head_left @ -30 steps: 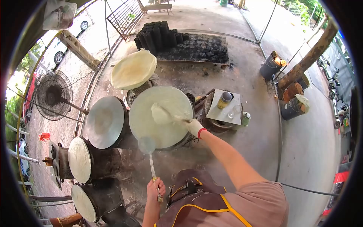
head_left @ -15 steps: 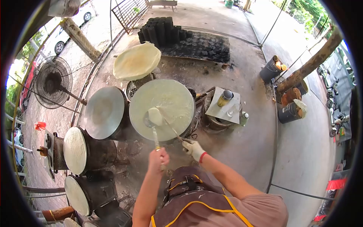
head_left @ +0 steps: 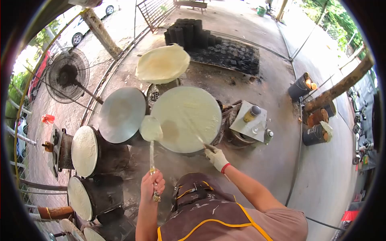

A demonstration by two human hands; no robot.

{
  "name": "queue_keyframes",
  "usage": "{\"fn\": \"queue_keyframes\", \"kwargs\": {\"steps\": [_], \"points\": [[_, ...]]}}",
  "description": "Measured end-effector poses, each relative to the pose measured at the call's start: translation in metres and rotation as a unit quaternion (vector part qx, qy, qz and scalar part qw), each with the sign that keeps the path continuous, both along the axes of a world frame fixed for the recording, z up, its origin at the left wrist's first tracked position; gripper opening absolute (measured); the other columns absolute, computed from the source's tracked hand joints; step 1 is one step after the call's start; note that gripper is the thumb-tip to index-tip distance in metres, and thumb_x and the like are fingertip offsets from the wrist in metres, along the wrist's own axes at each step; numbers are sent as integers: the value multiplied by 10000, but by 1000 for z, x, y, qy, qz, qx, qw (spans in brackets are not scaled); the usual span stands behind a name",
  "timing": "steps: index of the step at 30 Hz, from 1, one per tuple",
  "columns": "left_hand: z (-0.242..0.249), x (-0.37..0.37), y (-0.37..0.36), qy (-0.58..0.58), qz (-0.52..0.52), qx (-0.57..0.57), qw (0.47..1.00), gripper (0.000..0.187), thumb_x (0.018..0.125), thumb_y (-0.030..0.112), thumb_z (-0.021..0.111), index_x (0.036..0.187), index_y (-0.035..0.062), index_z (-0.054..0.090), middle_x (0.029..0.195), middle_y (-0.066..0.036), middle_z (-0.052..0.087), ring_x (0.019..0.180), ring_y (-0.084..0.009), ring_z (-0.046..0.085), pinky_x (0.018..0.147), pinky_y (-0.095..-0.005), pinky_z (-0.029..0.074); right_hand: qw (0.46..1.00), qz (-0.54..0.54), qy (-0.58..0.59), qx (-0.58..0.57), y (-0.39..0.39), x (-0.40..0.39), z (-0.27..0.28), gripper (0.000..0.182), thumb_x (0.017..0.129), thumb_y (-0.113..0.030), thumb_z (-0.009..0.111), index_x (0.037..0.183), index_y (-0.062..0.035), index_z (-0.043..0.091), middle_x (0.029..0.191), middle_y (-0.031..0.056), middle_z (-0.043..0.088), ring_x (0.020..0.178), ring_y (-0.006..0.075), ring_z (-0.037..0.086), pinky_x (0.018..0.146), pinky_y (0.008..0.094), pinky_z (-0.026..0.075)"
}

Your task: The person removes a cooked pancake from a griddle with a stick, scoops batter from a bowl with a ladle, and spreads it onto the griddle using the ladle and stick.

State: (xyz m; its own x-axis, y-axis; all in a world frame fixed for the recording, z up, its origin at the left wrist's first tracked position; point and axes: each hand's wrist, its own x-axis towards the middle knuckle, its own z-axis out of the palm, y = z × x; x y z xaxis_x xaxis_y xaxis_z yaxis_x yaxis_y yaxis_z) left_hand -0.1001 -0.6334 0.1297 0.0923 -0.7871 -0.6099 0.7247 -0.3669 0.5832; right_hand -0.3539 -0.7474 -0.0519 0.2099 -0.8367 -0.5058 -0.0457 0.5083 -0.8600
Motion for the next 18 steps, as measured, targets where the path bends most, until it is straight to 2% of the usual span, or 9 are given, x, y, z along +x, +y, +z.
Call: {"fn": "queue_keyframes", "kwargs": {"steps": [2,6,11,12,14,15,16,17,18], "points": [[15,26,-9,-67,13,-54,996,37,883,66,455,910,42,455,621,-14,399,383,-70,362,310,-208,307,997,-51,-16,47,-13,32,15,406,875,-198,563,1274,-127,530,688,-43,500,566,32,429,450,195,331],[13,105,-55,-179,0,-122,976,48,867,50,450,915,50,443,591,-19,405,356,-83,369,294,-223,301,998,-20,-36,57,-41,111,45,430,882,-202,546,1306,-154,494,661,-29,479,517,48,411,415,214,318],[-81,218,-152,-320,-81,-118,936,98,869,63,478,934,44,408,535,-11,394,338,-84,367,289,-234,298,985,-125,-91,80,-63,245,47,403,906,-220,528,1301,-153,491,652,-13,480,459,55,383,397,214,318],[-98,236,-168,-326,-113,-99,933,110,865,71,482,942,36,410,551,-39,429,366,-126,415,320,-268,335,980,-150,-106,77,-65,272,41,389,915,-219,517,1297,-153,491,649,-8,480,435,58,375,388,215,321],[-125,268,-198,-339,-174,-66,922,140,859,87,490,959,21,416,583,-96,498,424,-210,511,381,-337,408,983,-169,-63,37,-68,326,25,385,919,-226,517,1297,-159,493,653,-7,484,456,49,392,401,207,332],[-146,285,-209,-462,-191,-84,862,161,851,89,490,973,14,417,630,-135,529,503,-268,540,449,-376,427,983,-177,-40,16,-70,347,12,383,920,-229,518,1297,-162,494,655,-7,487,467,45,400,408,203,337],[-169,299,-214,-575,-202,-100,786,181,844,91,491,987,6,417,677,-174,559,582,-327,568,517,-416,446,986,-140,82,-47,-71,364,-11,380,911,-233,522,1282,-151,507,745,72,608,590,143,574,525,262,453],[-181,312,-217,-677,-209,-116,696,203,837,93,492,1001,-2,418,725,-213,589,661,-385,596,585,-455,466,972,-108,188,-88,-70,375,-6,387,905,-242,521,1280,-148,507,819,100,624,685,187,594,597,288,465],[-156,320,-222,-625,-260,-44,734,253,831,103,488,1048,-7,419,870,-277,598,865,-474,549,739,-509,425,945,-75,292,-126,-67,381,6,394,898,-250,520,1278,-146,507,894,128,640,779,231,615,669,314,477]]}}
